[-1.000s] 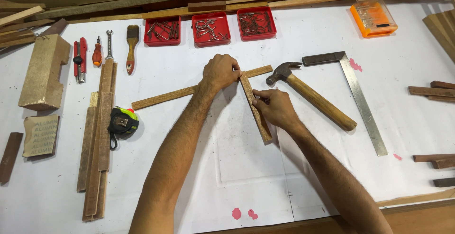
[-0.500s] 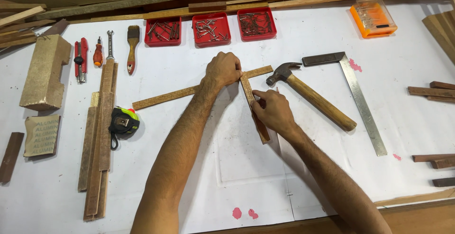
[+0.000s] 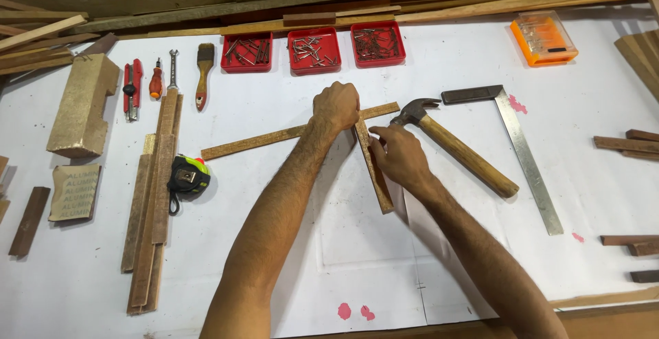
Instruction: Measure, align, and nail wooden strips to assemble a small structure on a workbench.
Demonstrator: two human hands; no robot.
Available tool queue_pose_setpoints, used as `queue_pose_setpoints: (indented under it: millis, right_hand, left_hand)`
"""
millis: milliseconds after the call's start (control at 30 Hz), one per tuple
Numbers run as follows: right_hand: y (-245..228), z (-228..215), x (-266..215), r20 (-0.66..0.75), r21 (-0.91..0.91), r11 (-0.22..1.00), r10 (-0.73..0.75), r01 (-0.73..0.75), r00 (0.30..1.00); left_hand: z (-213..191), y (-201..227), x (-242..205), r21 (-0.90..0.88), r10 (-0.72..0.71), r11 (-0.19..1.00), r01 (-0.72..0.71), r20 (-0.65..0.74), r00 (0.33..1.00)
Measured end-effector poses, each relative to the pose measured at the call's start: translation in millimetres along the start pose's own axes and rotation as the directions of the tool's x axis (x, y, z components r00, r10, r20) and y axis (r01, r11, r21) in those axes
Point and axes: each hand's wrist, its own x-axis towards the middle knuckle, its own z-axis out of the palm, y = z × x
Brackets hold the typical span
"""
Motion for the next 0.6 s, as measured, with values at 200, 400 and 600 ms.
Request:
queue_pose_setpoints:
  millis: [200,400,600]
  right_hand:
    - [19.3,0.0,69.0,-0.038,-0.383,0.878,-0.325,0.287,0.945]
    - [1.1,-19.9,80.3,0.236,-0.459,0.848,-0.171,0.265,0.957]
    - [26.1,-4.2,86.8,0.212,-0.479,0.812,-0.261,0.333,0.942]
  left_hand:
    - [-11.5,7.9,-9.7,0.009,-0.047,0.999,0.047,0.025,0.999]
    - [-9.9,4.5,-6.8,0.011,-0.048,0.999,0.048,0.045,0.998]
    - [-12.1,2.5,-3.7,-0.011,-0.037,0.999,0.037,0.057,0.998]
